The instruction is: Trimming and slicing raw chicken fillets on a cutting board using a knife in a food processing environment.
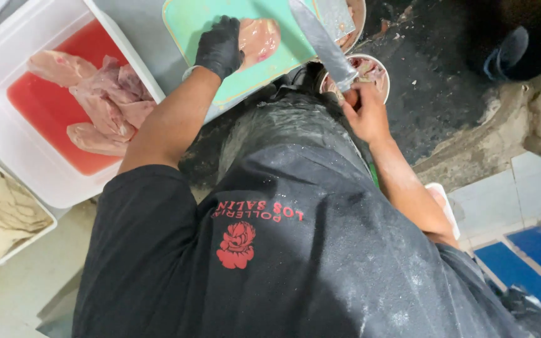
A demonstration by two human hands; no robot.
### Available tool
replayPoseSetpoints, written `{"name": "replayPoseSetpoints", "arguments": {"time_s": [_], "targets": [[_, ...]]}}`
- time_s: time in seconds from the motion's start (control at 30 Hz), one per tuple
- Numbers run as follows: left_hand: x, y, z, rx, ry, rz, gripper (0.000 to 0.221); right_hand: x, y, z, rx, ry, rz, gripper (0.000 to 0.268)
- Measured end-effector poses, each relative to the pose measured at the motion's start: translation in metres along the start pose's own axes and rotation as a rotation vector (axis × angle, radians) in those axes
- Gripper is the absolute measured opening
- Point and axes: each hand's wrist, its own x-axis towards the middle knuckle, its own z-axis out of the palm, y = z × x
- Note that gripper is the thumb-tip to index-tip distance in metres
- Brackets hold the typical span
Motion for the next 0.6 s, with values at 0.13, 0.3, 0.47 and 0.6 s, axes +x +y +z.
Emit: {"name": "replayPoseSetpoints", "arguments": {"time_s": [0.13, 0.3, 0.47, 0.6], "targets": [[0.01, -0.009, -0.001, -0.389, 0.154, -0.021, 0.039, -0.008, -0.019, 0.033, -0.014, -0.353, 0.06, 0.032], [0.033, 0.005, 0.021, -0.697, 0.272, -0.089, 0.025, -0.014, -0.041, 0.057, -0.048, -0.562, 0.336, 0.034], [0.055, 0.034, 0.049, -0.883, 0.482, -0.13, 0.027, -0.023, -0.056, 0.059, -0.035, -0.461, 0.412, 0.037], [0.063, 0.043, 0.056, -0.997, 0.566, -0.129, 0.028, -0.036, -0.064, 0.061, -0.072, -0.357, 0.416, 0.045]]}}
